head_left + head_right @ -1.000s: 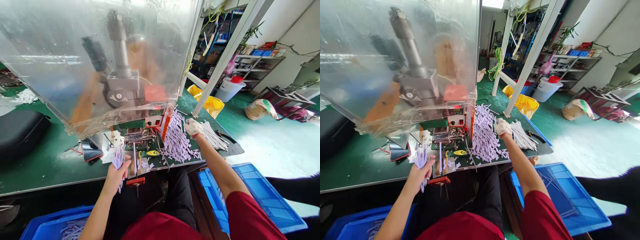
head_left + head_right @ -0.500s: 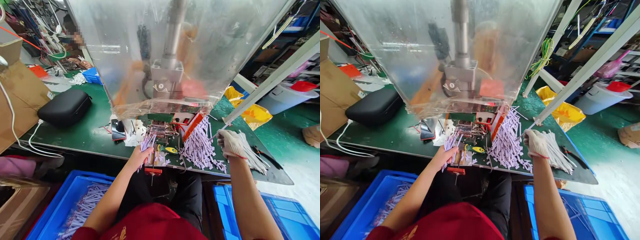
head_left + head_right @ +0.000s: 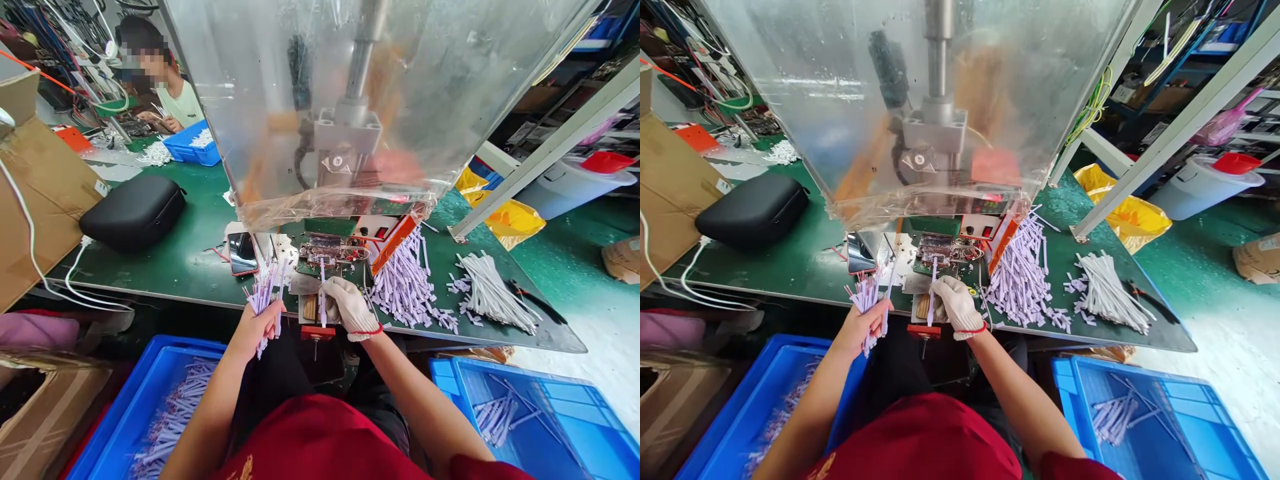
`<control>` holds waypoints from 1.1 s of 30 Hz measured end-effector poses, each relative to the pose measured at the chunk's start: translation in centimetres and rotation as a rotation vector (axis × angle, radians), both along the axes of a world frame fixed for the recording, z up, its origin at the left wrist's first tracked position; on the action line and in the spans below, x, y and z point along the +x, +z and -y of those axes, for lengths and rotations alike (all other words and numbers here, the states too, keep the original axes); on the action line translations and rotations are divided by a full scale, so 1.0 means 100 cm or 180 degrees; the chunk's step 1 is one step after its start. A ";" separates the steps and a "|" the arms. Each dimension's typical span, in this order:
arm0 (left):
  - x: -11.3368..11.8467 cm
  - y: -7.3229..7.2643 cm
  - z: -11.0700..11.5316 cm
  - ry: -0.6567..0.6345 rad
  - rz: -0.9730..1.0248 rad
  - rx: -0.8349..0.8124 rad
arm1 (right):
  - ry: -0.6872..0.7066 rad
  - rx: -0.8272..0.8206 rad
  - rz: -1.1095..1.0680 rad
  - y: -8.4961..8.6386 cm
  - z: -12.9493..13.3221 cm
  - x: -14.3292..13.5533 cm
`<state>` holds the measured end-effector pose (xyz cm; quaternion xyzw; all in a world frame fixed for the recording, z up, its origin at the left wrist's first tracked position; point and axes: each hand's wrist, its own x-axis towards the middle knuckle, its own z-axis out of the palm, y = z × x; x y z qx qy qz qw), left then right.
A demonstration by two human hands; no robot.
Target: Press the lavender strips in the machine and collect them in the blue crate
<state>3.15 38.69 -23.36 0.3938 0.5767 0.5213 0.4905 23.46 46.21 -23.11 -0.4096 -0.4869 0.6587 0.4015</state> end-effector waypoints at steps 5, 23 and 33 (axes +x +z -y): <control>-0.007 -0.006 0.005 0.0142 0.0058 -0.0015 | -0.0134 -0.0216 0.0049 -0.015 -0.006 -0.009; -0.008 -0.002 0.006 -0.0301 -0.0298 0.0085 | -0.0169 -0.0262 -0.0030 -0.008 -0.009 -0.009; 0.002 0.017 -0.007 -0.1362 -0.0872 0.0050 | -0.0178 0.0824 0.0117 0.032 0.022 0.000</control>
